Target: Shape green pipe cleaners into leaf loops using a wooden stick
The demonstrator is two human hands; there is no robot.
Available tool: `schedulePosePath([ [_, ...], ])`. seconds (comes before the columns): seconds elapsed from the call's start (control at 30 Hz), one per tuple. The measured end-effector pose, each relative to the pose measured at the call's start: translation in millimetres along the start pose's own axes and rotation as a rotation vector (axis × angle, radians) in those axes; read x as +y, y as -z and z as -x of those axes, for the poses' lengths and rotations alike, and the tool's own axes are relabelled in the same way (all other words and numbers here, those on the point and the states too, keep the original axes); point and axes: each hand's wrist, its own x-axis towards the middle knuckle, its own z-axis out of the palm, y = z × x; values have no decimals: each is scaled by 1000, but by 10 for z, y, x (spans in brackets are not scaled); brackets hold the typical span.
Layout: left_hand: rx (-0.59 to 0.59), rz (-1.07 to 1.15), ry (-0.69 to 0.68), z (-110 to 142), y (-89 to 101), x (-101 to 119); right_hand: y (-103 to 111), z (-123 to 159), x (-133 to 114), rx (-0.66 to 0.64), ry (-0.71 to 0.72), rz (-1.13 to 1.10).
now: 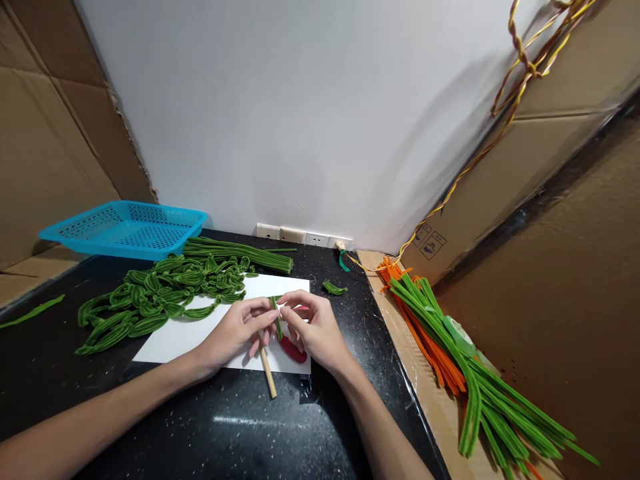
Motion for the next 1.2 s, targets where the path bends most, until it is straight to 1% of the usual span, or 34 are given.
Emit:
schedulePosePath([
  [0.07, 54, 47, -9, -7, 20, 47, 11, 25, -11, 20, 114, 140],
  [0.13, 97, 88, -2, -5, 36, 94, 14, 48, -8, 38, 262, 301],
  [0.2, 111, 113, 35, 2, 42, 123, 9, 64, 19, 55, 401, 453],
  [0.3, 131, 118, 68, 15, 35, 126, -3, 74, 78, 88, 564, 713],
  [0.4, 161, 112, 80, 22, 27, 104, -8, 79, 104, 117, 649, 906],
  [0.53, 165, 121, 80, 21, 30, 90, -6, 92, 84, 120, 685, 937],
  [0.63, 181, 130, 64, 19, 29, 104, -19, 104, 80, 116, 684, 882],
  [0.73, 225, 115, 35, 18, 26, 122, -68, 117, 76, 107, 643, 735],
  [0.8, 242, 98, 8, 16, 29, 123, -117, 122, 60, 124, 566, 604],
  [0.9, 231, 64, -40, 9, 40, 101, -179, 115, 24, 218, 416, 430],
  [1.0, 211, 18, -85, 3, 50, 72, -193, 95, 0, 290, 280, 285],
  [1.1, 211, 19, -115, -4, 52, 46, -164, 70, -12, 279, 192, 120],
  [1.2, 190, 47, -144, -17, 53, 6, -130, 45, -24, 245, 146, -53],
])
